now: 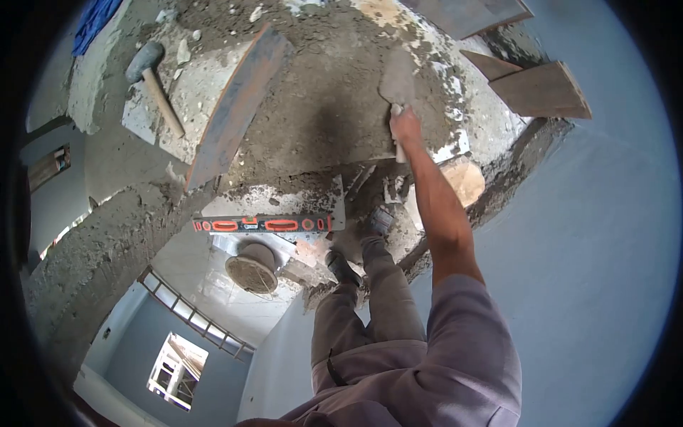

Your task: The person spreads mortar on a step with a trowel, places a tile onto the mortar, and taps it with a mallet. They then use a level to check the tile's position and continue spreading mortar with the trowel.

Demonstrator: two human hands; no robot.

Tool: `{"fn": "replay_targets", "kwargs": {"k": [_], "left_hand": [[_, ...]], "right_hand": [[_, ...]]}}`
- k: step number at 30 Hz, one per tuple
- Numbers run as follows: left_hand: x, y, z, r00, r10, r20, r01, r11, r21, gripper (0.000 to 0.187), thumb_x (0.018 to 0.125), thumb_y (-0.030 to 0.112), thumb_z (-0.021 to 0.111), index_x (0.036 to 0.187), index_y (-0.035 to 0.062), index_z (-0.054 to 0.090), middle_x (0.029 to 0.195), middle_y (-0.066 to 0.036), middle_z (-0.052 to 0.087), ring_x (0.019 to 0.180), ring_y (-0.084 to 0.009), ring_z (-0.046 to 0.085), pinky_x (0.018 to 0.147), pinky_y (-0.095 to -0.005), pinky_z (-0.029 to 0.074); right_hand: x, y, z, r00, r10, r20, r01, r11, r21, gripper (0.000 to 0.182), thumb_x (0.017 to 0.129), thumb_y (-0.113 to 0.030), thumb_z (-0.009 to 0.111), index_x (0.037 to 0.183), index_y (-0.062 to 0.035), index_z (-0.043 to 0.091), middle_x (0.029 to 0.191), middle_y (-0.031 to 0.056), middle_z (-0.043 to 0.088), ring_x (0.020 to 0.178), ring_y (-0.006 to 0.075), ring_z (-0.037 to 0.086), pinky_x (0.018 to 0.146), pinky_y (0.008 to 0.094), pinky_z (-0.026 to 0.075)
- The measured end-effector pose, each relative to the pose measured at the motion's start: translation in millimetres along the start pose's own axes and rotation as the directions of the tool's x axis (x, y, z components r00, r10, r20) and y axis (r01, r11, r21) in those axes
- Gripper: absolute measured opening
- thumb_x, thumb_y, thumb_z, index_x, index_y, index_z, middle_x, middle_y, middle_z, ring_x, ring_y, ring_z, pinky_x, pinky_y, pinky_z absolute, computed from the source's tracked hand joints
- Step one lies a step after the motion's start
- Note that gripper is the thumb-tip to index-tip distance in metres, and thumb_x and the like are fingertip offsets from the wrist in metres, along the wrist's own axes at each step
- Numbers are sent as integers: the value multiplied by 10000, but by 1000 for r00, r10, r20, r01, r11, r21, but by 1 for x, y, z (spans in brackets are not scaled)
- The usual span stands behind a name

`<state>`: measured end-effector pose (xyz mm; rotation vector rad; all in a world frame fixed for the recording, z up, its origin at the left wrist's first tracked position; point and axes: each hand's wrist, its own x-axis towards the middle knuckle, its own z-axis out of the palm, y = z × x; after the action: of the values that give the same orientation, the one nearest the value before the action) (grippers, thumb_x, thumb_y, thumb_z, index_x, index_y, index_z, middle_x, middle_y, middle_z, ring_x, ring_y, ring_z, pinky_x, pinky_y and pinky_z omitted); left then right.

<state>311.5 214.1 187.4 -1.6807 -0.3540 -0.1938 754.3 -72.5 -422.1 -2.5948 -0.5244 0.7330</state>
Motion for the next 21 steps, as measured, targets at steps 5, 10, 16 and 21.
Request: {"fn": "replay_targets", "kwargs": {"k": [5, 10, 16, 21], "left_hand": [[-3, -12, -3, 999, 28, 29, -29, 999, 16, 499, 938, 450, 310, 732, 193, 684, 944, -36, 618, 1130, -312, 438, 1014, -537, 71], [1, -24, -11, 994, 70, 86, -74, 996, 41, 469, 931, 449, 325, 758, 196, 680, 956, -27, 621, 1127, -315, 443, 995, -537, 115], [-1, -34, -19, 991, 107, 80, -114, 989, 90, 436, 922, 448, 342, 791, 200, 675, 971, -16, 624, 1123, -319, 448, 972, -536, 168], [-3, -38, -5, 989, 141, 54, -145, 987, 67, 410, 914, 447, 357, 818, 202, 671, 983, -7, 626, 1119, -322, 452, 954, -536, 212]], "right_hand": [[24, -56, 78, 934, 274, 230, -356, 651, 671, 407, 908, -359, 411, 1131, -23, 469, 762, 183, 556, 607, 311, 589, 511, 465, 473], [38, -74, 56, 972, -13, 233, 15, 1000, -8, 460, 891, -358, 422, 975, 71, 567, 949, 314, 572, 807, 365, 615, 651, 451, 480], [-21, 53, -20, 913, -148, 380, 278, 907, -315, 482, 899, -375, 399, 1232, -26, 431, 1029, 295, 565, 1004, 426, 535, 842, 465, 438], [-102, 69, -32, 937, -219, 274, 307, 890, -338, 444, 845, -368, 514, 1120, -23, 466, 822, 267, 608, 783, 450, 579, 691, 491, 464]]}}
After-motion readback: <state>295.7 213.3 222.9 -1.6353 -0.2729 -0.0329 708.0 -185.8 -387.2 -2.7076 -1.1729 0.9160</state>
